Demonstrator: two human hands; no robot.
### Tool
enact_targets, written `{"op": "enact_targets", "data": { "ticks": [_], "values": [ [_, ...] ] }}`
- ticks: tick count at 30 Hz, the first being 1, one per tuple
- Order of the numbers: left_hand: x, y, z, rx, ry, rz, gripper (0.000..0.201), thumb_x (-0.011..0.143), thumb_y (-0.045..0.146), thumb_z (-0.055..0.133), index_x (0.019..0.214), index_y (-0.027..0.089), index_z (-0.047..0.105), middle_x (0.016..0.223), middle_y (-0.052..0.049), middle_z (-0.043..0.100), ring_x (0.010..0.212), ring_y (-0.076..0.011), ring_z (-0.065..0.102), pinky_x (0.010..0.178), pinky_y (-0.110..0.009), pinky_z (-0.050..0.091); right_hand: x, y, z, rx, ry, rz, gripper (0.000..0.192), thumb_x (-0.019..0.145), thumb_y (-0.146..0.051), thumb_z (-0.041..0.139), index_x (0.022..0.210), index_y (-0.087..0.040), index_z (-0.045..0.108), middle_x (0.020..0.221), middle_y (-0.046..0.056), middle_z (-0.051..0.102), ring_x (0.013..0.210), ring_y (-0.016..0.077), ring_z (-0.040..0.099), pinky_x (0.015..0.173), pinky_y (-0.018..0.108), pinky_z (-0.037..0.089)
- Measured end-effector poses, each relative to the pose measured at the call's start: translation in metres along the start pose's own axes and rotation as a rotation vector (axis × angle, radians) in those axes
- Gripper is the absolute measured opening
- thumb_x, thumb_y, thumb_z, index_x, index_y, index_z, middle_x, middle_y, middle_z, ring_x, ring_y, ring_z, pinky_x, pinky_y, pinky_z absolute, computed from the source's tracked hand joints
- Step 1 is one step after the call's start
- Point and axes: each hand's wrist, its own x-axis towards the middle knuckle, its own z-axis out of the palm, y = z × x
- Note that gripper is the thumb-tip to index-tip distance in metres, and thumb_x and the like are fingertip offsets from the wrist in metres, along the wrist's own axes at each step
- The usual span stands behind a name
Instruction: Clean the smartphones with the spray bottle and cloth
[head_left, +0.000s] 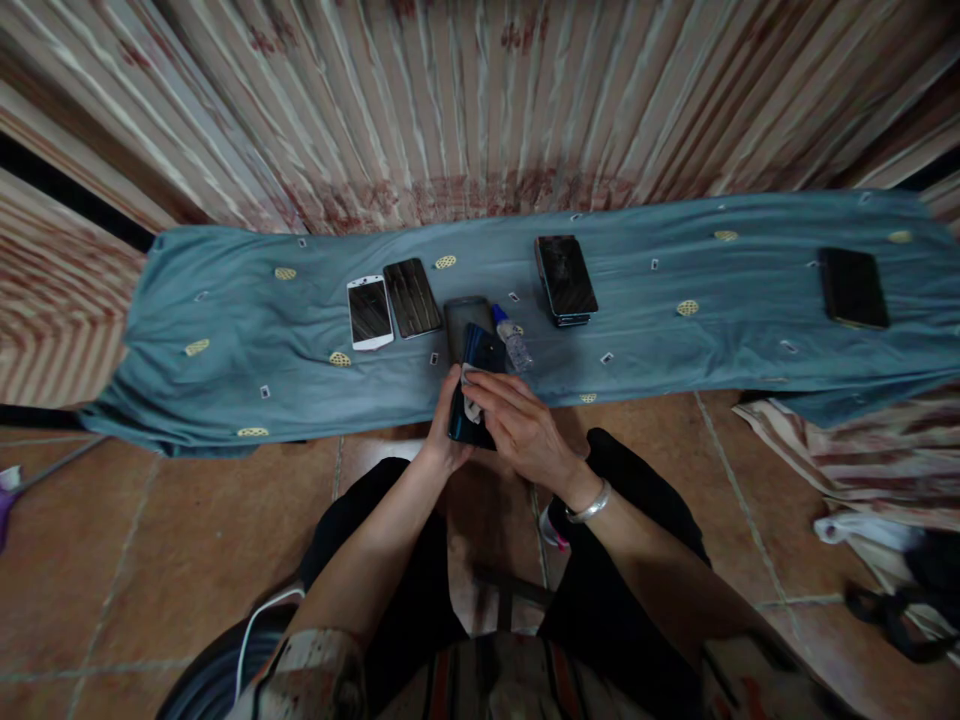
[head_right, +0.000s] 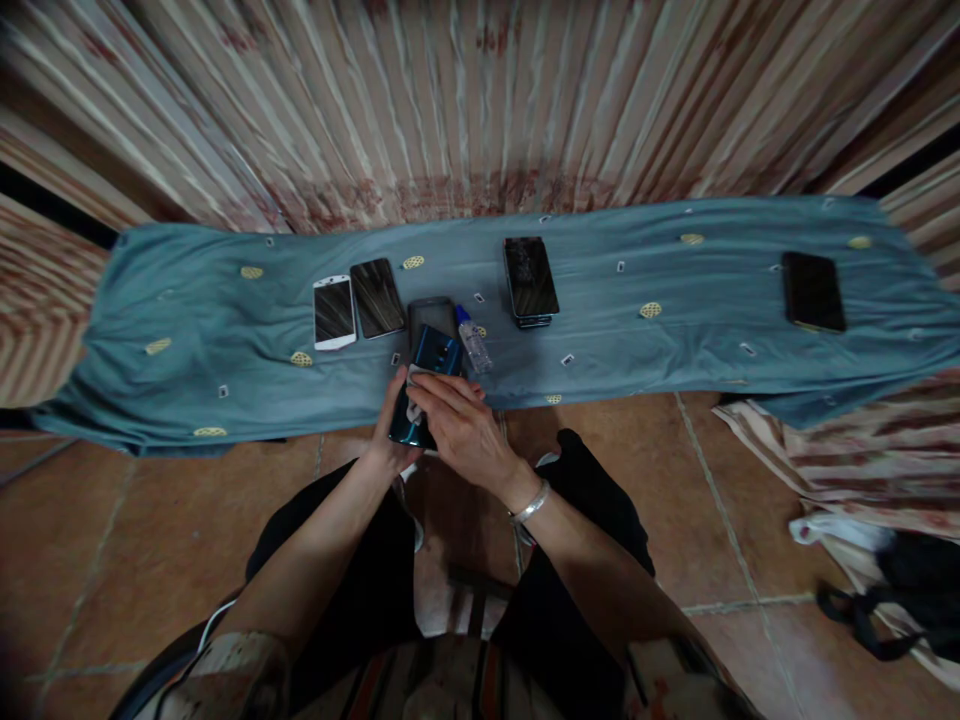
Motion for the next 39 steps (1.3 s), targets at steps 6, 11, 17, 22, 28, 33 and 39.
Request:
{"op": "enact_targets", "data": {
  "ticks": [6,11,17,22,28,33,39],
  "values": [
    [-0.009,-0.005,0.013,-0.054,0.097,0.001,0.029,0.099,0.03,0.047,0.098,0.014,0.072,0.091,-0.004,0.075,0.107,-0.0172,0.069,0.104,-0.027,0.047,0.006,0.013,-0.004,-0.001,0.019,0.046,0.041,0.1,-0.013,0.039,0.134,-0.018,0.061,0.137,0.013,0.064,0.13,0.0222,0.055,0.111,0.045,0.049],
    [-0.013,-0.009,0.018,-0.001,0.085,-0.003,0.029,0.1,0.026,0.045,0.095,0.014,0.071,0.088,-0.004,0.075,0.106,-0.0178,0.069,0.106,-0.031,0.047,0.01,0.023,-0.007,-0.018,-0.016,0.125,0.045,0.098,-0.014,0.038,0.136,-0.023,0.06,0.14,0.009,0.062,0.133,0.023,0.053,0.114,0.049,0.045],
    [-0.014,-0.01,0.01,0.099,-0.005,-0.086,0.03,0.1,0.031,0.044,0.118,0.02,0.065,0.098,-0.003,0.076,0.106,-0.0229,0.07,0.099,-0.043,0.056,0.016,0.036,-0.009,-0.036,0.006,0.133,0.048,0.095,-0.01,0.039,0.136,-0.022,0.059,0.142,0.01,0.06,0.135,0.0235,0.052,0.114,0.051,0.044],
    [-0.012,-0.007,0.002,0.125,-0.092,-0.084,0.028,0.095,0.037,0.055,0.116,0.021,0.064,0.1,-0.004,0.076,0.099,-0.0237,0.073,0.088,-0.044,0.061,0.017,0.041,-0.01,-0.033,0.006,0.169,0.052,0.093,-0.009,0.038,0.14,-0.023,0.056,0.145,0.009,0.058,0.137,0.023,0.05,0.116,0.052,0.042],
    [-0.013,-0.001,0.003,0.136,-0.104,-0.073,0.029,0.098,0.037,0.048,0.11,0.018,0.066,0.094,-0.006,0.077,0.097,-0.0246,0.074,0.088,-0.046,0.061,0.014,0.046,-0.009,-0.069,0.045,0.18,0.048,0.093,-0.008,0.039,0.136,-0.017,0.059,0.141,0.013,0.061,0.134,0.0228,0.052,0.114,0.049,0.044],
    [-0.016,0.004,0.008,0.117,-0.087,-0.1,0.037,0.102,0.038,0.037,0.114,0.016,0.065,0.094,-0.007,0.077,0.1,-0.0244,0.074,0.089,-0.044,0.061,0.012,0.048,-0.007,-0.086,0.055,0.21,0.047,0.092,-0.008,0.04,0.133,-0.017,0.062,0.138,0.012,0.063,0.132,0.023,0.055,0.112,0.049,0.046],
    [-0.012,0.006,0.003,0.081,-0.144,-0.112,0.044,0.1,0.046,0.041,0.128,0.018,0.062,0.105,-0.01,0.077,0.104,-0.0274,0.072,0.091,-0.047,0.059,0.009,0.05,-0.005,-0.089,0.064,0.236,0.044,0.093,-0.011,0.041,0.13,-0.02,0.064,0.136,0.01,0.065,0.13,0.0232,0.057,0.112,0.05,0.047]
  ]
}}
